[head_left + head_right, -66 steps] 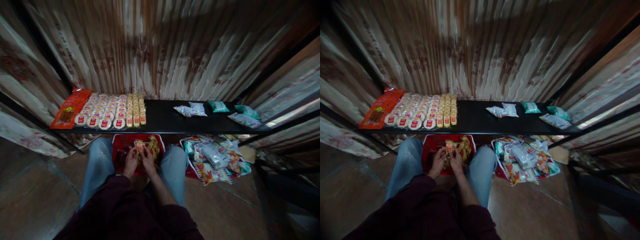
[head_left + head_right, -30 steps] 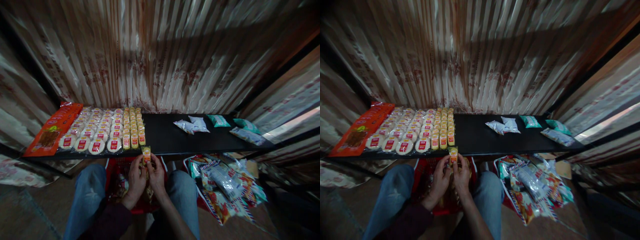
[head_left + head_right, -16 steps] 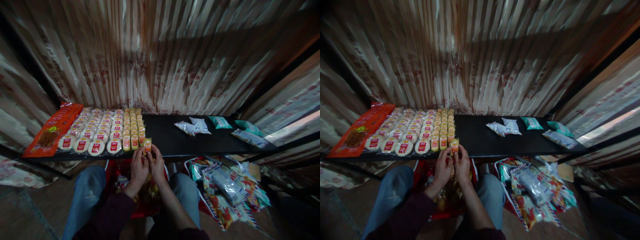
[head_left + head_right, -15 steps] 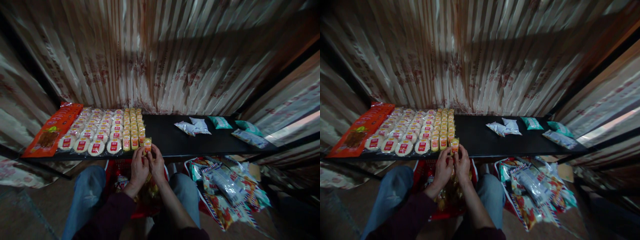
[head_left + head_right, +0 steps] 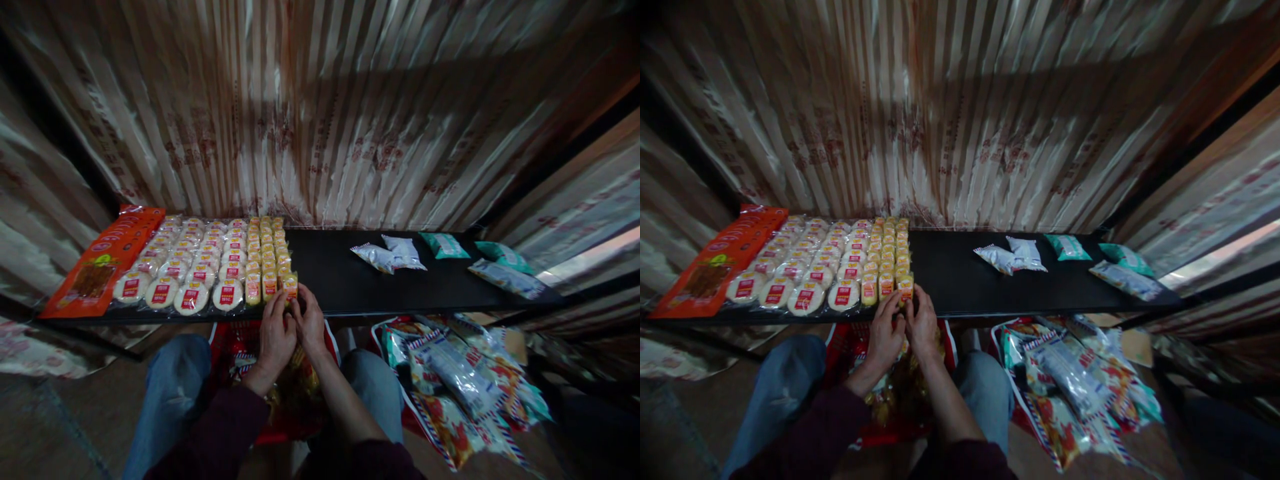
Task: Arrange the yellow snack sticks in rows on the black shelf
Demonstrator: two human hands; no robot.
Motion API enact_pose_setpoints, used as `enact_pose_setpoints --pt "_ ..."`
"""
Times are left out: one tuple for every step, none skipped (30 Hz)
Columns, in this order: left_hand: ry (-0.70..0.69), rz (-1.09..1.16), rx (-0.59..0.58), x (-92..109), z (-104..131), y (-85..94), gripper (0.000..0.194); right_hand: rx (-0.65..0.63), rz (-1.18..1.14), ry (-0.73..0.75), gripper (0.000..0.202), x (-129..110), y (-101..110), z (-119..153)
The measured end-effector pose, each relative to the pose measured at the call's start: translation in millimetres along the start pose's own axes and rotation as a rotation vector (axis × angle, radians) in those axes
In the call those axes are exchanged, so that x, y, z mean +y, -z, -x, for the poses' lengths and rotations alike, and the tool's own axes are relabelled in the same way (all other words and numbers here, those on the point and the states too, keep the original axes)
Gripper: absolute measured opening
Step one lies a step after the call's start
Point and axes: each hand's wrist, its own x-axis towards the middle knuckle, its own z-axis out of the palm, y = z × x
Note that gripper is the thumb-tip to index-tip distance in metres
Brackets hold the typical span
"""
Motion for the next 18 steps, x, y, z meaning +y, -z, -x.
enact_pose_setpoints --pt "-0.005 -0.008 -0.005 -0.6 -0.4 0.0 0.052 0.003 0.004 0.001 0.038 1.5 -0.9 -0.4" --pt "-0.013 -0.018 -0.012 -1.2 -0.8 0.0 0.052 0.005 0.007 0.002 0.038 2.9 -1.7 -0.8" --pt "-0.021 -0.032 -0.017 -1.7 -1.3 0.0 0.052 0.008 0.011 0.001 0.038 4.1 -2.5 -1.4" --pt "-0.03 -0.048 -0.02 -2.2 -1.7 0.1 0.051 0.009 0.015 -0.001 0.038 5.2 -3.2 -2.0" --pt "-0.039 -0.068 -0.019 -2.7 -1.9 0.2 0.051 0.01 0.018 -0.001 0.037 6.1 -3.8 -2.6" --pt "-0.05 -0.087 -0.018 -3.1 -2.0 0.3 0.051 0.011 0.019 0.001 0.037 6.8 -4.3 -3.3" --pt "-0.064 -0.106 -0.016 -3.5 -2.0 0.6 0.05 0.01 0.02 0.005 0.037 7.3 -4.7 -3.8" --pt "-0.082 -0.126 -0.016 -3.8 -1.7 0.9 0.05 0.006 0.021 0.009 0.037 7.6 -4.9 -4.3" --pt "-0.103 -0.148 -0.015 -4.0 -1.2 1.3 0.05 -0.001 0.026 0.012 0.037 7.7 -5.0 -4.6" --pt "-0.127 -0.172 -0.016 -4.0 -0.6 1.8 0.049 -0.007 0.033 0.013 0.037 7.6 -4.9 -4.8" --pt "-0.152 -0.2 -0.017 -4.0 0.1 2.4 0.049 -0.013 0.042 0.013 0.038 7.4 -4.6 -4.9" --pt "-0.178 -0.23 -0.017 -4.0 0.7 3.1 0.048 -0.015 0.05 0.014 0.038 6.9 -4.3 -4.9" --pt "-0.207 -0.262 -0.018 -4.2 1.2 3.7 0.049 -0.015 0.056 0.016 0.038 6.3 -4.0 -4.8" --pt "-0.237 -0.293 -0.022 -4.7 1.5 4.2 0.049 -0.014 0.059 0.021 0.038 5.6 -3.6 -4.8" --pt "-0.267 -0.324 -0.028 -5.5 1.6 4.6 0.05 -0.013 0.058 0.027 0.038 4.9 -3.4 -4.8" --pt "-0.295 -0.357 -0.037 -6.7 1.4 4.7 0.049 -0.013 0.056 0.033 0.038 4.3 -3.3 -4.9" --pt "-0.319 -0.391 -0.049 -8.2 1.1 4.7 0.049 -0.013 0.054 0.037 0.038 3.8 -3.3 -5.1" --pt "-0.338 -0.424 -0.063 -9.9 0.6 4.6 0.047 -0.013 0.05 0.039 0.038 3.5 -3.4 -5.4"
